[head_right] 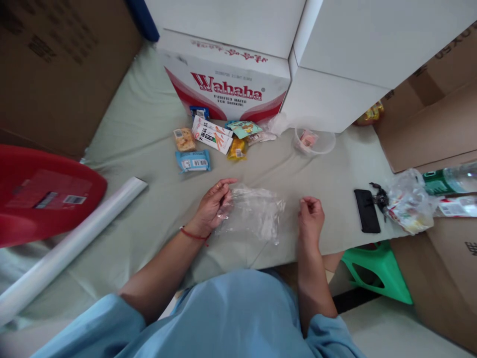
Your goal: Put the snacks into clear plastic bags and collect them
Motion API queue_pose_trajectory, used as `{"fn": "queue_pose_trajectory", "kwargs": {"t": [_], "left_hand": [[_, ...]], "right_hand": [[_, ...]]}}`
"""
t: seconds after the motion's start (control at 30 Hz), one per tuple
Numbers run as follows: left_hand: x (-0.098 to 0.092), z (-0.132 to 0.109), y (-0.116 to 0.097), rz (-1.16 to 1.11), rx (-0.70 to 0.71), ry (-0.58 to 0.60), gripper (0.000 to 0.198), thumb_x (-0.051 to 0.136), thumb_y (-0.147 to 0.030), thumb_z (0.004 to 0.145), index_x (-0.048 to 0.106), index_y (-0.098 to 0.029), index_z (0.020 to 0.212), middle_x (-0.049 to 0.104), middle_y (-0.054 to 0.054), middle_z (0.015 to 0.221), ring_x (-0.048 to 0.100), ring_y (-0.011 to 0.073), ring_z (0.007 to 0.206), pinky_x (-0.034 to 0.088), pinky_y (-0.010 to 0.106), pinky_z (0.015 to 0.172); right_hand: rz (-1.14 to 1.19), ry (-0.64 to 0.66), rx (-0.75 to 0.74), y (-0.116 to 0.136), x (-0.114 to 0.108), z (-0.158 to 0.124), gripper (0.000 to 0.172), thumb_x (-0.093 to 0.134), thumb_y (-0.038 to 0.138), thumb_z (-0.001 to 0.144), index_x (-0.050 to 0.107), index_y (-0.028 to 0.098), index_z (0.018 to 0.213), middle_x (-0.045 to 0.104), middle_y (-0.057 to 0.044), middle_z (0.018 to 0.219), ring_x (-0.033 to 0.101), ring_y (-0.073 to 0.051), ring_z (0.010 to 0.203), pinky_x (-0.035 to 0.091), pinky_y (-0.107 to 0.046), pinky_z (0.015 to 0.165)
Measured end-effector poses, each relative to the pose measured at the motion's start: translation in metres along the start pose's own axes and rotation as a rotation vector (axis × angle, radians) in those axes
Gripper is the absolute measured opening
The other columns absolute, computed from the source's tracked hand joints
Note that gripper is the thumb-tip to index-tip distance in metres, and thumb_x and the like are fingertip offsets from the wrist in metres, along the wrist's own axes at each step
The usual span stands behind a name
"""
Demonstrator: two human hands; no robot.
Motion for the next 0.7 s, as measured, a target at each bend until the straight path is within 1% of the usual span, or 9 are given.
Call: {"fn": "queue_pose_trajectory", "kwargs": {"t": [0.03,0.07,0.13,0.23,0.3,0.37,0.47,0.57,0.7], "left_hand": [[0.000,0.000,0.000,0.006,0.002,-0.001,0.049,0.087,-0.048,0.079,0.069,-0.018,0.113,0.048,-0.011,0.049,0.027,0.0050,0.039,0.021,0.019,0.041],[0.001,0.000,0.000,0.012,0.004,0.003,0.049,0.086,-0.049,0.080,0.069,-0.017,0.113,0.048,-0.011,0.049,0.027,0.0051,0.038,0.021,0.020,0.041],[0.002,-0.001,0.001,0.019,0.006,0.013,0.050,0.086,-0.049,0.080,0.068,-0.017,0.115,0.048,-0.011,0.048,0.027,0.0051,0.038,0.021,0.020,0.040],[0.001,-0.001,0.000,0.023,0.016,0.005,0.051,0.086,-0.050,0.080,0.068,-0.017,0.115,0.048,-0.011,0.048,0.028,0.0054,0.039,0.023,0.019,0.041],[0.000,-0.001,-0.001,0.028,0.023,0.000,0.051,0.086,-0.051,0.080,0.068,-0.018,0.115,0.047,-0.012,0.047,0.029,0.0058,0.039,0.023,0.019,0.040],[-0.001,0.000,-0.003,0.032,0.026,-0.001,0.051,0.086,-0.051,0.080,0.069,-0.019,0.115,0.047,-0.012,0.047,0.028,0.0058,0.038,0.022,0.019,0.040],[-0.003,0.000,-0.006,0.019,0.029,-0.009,0.050,0.087,-0.049,0.078,0.069,-0.020,0.115,0.048,-0.012,0.049,0.030,0.0058,0.039,0.024,0.019,0.040],[-0.005,0.001,-0.008,-0.008,0.019,-0.025,0.050,0.088,-0.047,0.077,0.069,-0.020,0.114,0.047,-0.012,0.051,0.030,0.0051,0.040,0.024,0.018,0.040],[-0.006,0.001,-0.009,-0.020,0.004,-0.031,0.049,0.089,-0.046,0.076,0.069,-0.019,0.113,0.047,-0.012,0.051,0.027,0.0039,0.038,0.023,0.018,0.039]], "right_hand": [[-0.076,-0.017,-0.062,0.009,0.000,0.000,0.030,0.079,0.046,0.080,0.063,0.023,0.092,0.052,0.006,0.071,0.040,-0.010,0.055,0.032,-0.022,0.050],[-0.172,0.018,-0.115,0.017,0.006,-0.001,0.030,0.074,0.050,0.086,0.063,0.023,0.090,0.051,0.005,0.070,0.041,-0.011,0.056,0.032,-0.023,0.052],[-0.407,0.173,-0.195,0.027,0.032,-0.008,0.039,0.063,0.058,0.094,0.062,0.022,0.079,0.049,0.004,0.063,0.043,-0.013,0.058,0.032,-0.026,0.055],[-0.674,0.373,-0.209,0.022,0.073,-0.018,0.053,0.057,0.067,0.094,0.055,0.022,0.066,0.049,0.002,0.057,0.043,-0.014,0.058,0.030,-0.028,0.057],[-0.679,0.443,-0.153,0.012,0.088,-0.018,0.050,0.061,0.066,0.089,0.056,0.022,0.066,0.052,0.002,0.058,0.044,-0.014,0.057,0.030,-0.028,0.057],[-0.562,0.496,-0.071,0.004,0.094,-0.016,0.045,0.064,0.064,0.084,0.057,0.022,0.068,0.050,0.003,0.057,0.042,-0.013,0.056,0.031,-0.027,0.055],[-0.273,0.524,0.117,-0.002,0.079,-0.009,0.044,0.072,0.062,0.078,0.053,0.023,0.069,0.039,0.007,0.054,0.033,-0.010,0.050,0.026,-0.024,0.048],[-0.017,0.496,0.325,-0.004,0.046,-0.005,0.046,0.084,0.058,0.069,0.053,0.024,0.074,0.036,0.010,0.055,0.023,-0.006,0.045,0.018,-0.021,0.042],[0.088,0.403,0.413,-0.004,-0.003,0.007,0.053,0.093,0.053,0.060,0.052,0.023,0.073,0.038,0.010,0.056,0.021,-0.003,0.043,0.012,-0.017,0.040]]}}
Point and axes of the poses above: each hand's wrist, its own z-axis towards the middle knuckle, its own x-axis out of the palm, y = z × x, the point moved 9 cm from there along z, towards the middle knuckle
